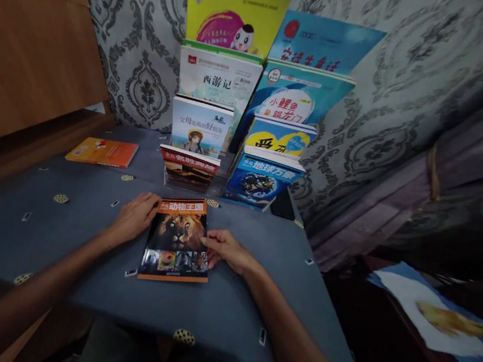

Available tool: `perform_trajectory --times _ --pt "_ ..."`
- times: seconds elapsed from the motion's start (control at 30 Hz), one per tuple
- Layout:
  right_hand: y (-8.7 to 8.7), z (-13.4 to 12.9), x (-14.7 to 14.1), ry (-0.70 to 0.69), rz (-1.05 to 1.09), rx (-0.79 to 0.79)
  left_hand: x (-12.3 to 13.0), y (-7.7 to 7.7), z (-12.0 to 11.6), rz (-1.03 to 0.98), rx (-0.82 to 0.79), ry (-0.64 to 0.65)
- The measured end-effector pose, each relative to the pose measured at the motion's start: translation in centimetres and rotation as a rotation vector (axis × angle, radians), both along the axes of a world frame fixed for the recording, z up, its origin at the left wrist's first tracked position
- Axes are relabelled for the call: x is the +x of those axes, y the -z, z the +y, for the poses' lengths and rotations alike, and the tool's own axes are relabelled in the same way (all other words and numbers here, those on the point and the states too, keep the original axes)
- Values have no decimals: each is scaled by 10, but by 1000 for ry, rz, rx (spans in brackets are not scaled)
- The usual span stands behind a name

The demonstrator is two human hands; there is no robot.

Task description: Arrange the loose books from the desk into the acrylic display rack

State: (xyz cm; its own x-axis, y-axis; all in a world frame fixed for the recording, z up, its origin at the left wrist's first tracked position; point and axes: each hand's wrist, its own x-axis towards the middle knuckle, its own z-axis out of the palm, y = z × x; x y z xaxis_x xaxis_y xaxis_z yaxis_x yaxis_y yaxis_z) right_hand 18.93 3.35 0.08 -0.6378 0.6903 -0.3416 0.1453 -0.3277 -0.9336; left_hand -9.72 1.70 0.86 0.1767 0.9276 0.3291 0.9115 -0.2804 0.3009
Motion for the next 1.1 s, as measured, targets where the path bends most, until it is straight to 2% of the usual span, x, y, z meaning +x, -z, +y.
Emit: perform_trajectory --times 0.07,0.13,0.23,0.3,0.37,0.47,0.57,0.7,0.87,1.1 --pt "1 2 2 -18 -59 40 3 3 0 57 7 18" --pt "0 4 4 -4 -197 169 4 6 -1 106 -4 15" --pt "-6 4 0 168 -451 606 6 8 -3 151 -25 4" --pt "-13 2 -11 250 -547 880 6 9 -4 164 -27 -7" --pt "-21 -1 -30 197 -576 1029 6 9 -4 176 -24 -15" --pt "-24 0 -65 -18 -527 1195 7 9 -4 222 -21 -18" --pt "-15 7 -93 -167 -531 1248 8 8 -5 270 -25 -16" --pt "1 19 -100 -169 -582 1236 8 7 -6 306 -29 -30" --pt "10 29 -71 -71 -598 1244 8 6 -6 329 -21 -22" --pt "25 45 -37 174 -540 1188 11 5 -6 307 -29 -34"
